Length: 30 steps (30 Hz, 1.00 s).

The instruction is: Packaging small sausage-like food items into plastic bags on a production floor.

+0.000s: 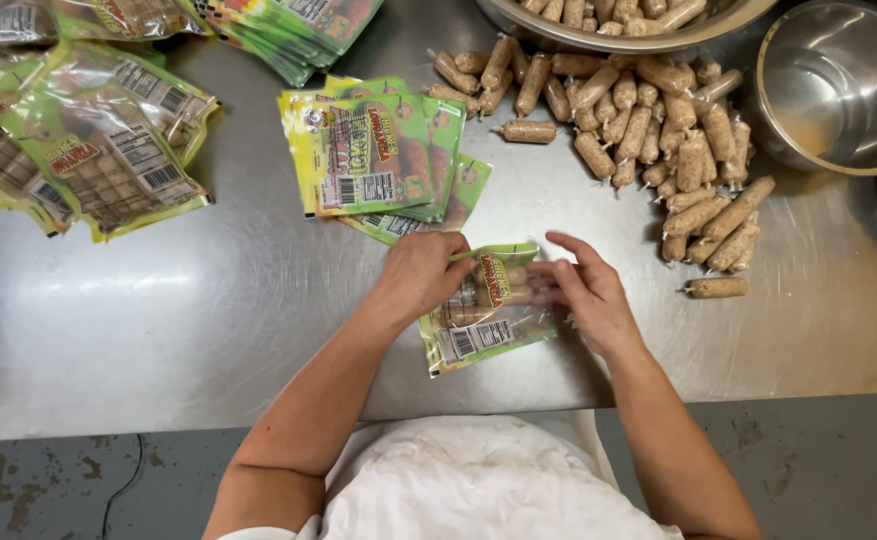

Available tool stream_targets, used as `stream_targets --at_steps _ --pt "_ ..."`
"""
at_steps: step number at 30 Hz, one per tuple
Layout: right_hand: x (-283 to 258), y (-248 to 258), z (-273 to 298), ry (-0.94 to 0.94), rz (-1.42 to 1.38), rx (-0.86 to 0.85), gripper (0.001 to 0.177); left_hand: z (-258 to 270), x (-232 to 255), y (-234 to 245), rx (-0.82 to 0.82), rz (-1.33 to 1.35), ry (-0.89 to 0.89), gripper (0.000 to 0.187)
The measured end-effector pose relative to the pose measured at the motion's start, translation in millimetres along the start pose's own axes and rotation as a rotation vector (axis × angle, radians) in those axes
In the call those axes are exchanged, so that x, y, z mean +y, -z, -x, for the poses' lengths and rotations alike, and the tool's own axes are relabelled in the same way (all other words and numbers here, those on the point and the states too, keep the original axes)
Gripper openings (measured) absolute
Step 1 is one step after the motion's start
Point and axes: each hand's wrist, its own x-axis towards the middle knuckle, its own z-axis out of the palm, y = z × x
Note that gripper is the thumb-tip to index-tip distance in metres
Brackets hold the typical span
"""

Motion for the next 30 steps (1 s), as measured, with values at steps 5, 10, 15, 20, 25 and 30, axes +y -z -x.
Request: stream_targets --at_steps 5,10,15,20,25,30 --pt "-22 -31 -11 -0.047 0.032 -0.164 0.071 -2 -2 -4 -0.003 -0.019 0.005 0.022" --pt "-33 20 -66 0.067 0.256 -0.230 0.049 -5 -10 -8 0.000 -0.004 0.023 0.022" --pt "-9 64 -142 0.595 1.596 0.425 0.042 -1 -14 -8 -0.077 -0.051 0.014 0.022" --pt "-3 65 -95 0.508 1.316 0.200 0.037 14 -8 23 -0.174 0.085 -0.002 0.034" --pt "-21 58 -20 0.161 0.699 -0.026 0.031 10 -12 17 -0.276 0.076 -0.003 0.047" --pt "1 33 -19 0.126 0.463 -0.104 0.031 7 -12 6 -0.274 -0.017 0.016 0.043"
